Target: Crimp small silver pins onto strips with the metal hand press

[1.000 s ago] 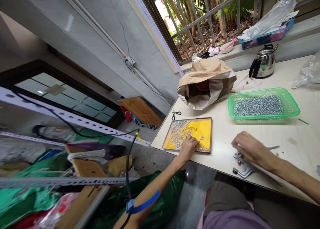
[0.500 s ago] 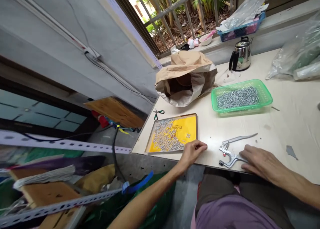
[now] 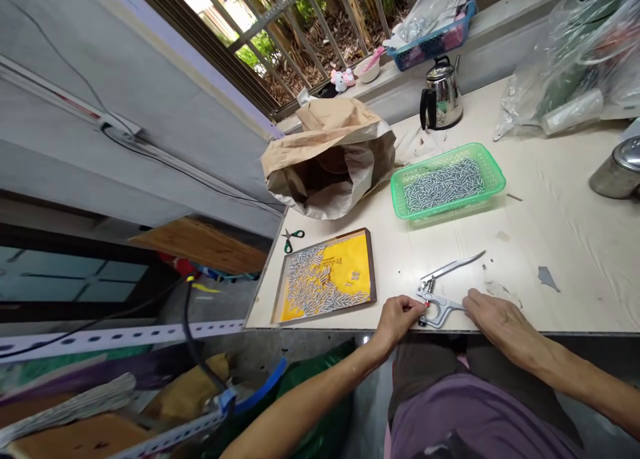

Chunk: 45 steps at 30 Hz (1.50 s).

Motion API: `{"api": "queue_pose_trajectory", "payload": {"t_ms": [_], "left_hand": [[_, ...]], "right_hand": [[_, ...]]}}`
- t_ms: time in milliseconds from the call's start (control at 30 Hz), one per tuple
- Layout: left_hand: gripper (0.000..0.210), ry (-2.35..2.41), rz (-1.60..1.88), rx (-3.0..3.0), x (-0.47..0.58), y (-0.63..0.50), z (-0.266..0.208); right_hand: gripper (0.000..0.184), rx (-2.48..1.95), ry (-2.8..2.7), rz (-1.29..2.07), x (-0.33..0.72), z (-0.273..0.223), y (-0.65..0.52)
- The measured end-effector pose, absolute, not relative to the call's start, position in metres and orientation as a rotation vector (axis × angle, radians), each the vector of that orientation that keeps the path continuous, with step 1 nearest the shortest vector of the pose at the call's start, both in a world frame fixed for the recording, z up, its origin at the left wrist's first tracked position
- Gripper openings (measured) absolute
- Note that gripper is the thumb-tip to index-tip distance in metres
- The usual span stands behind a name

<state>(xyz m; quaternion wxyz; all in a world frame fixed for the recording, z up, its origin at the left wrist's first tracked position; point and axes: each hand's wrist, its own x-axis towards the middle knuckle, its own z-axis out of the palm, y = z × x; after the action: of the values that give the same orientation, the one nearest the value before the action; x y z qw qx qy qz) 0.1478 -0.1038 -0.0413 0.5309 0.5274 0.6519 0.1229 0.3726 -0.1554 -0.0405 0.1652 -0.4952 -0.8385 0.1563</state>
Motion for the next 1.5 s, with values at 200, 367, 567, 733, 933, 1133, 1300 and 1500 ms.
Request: {"api": "queue_pose_trajectory", "payload": {"t_ms": [200,367,567,733,933,1133,1300,1500], "left_hand": [[0.025,1.539,0.121,1.375,0.15,-0.098,-0.033],[0.025,1.502,0.056,1.266,0.151,-0.099,-0.029],[0.019,1.52,0.024,1.202,0.154,-0.1,-0.027],[0.018,1.525,0.032,1.113,0.155,-0.098,-0.025],[0.018,1.537,0.047,1.053,0.157,-0.099,-0.025],[0.025,1.546,-0.009,1.122,0.151,-0.103,-0.026],[0.016,1.494,0.187,1.979,0.16,-0.113,-0.022],[0.055,0.89,0.185,2.646,0.211,-0.091,-0.03]], "right_hand": [[0.022,-1.475,-2.451,0.452,0.37,-0.041,-0.156],[0.025,-1.509,-2.446,0.36,0.382,-0.049,-0.144],[0.083,-1.526,-2.429,0.23,0.395,-0.057,-0.128],[0.093,-1.437,-2.486,0.275,0.398,-0.061,-0.125],[0.107,-1.442,-2.525,0.282,0.409,-0.063,-0.113],[0.076,-1.465,-2.495,0.283,0.404,-0.047,-0.112],[0.048,-1.546,-2.493,0.253,0.397,-0.037,-0.122],[0.06,-1.669,-2.44,0.259,0.395,-0.037,-0.126]]}}
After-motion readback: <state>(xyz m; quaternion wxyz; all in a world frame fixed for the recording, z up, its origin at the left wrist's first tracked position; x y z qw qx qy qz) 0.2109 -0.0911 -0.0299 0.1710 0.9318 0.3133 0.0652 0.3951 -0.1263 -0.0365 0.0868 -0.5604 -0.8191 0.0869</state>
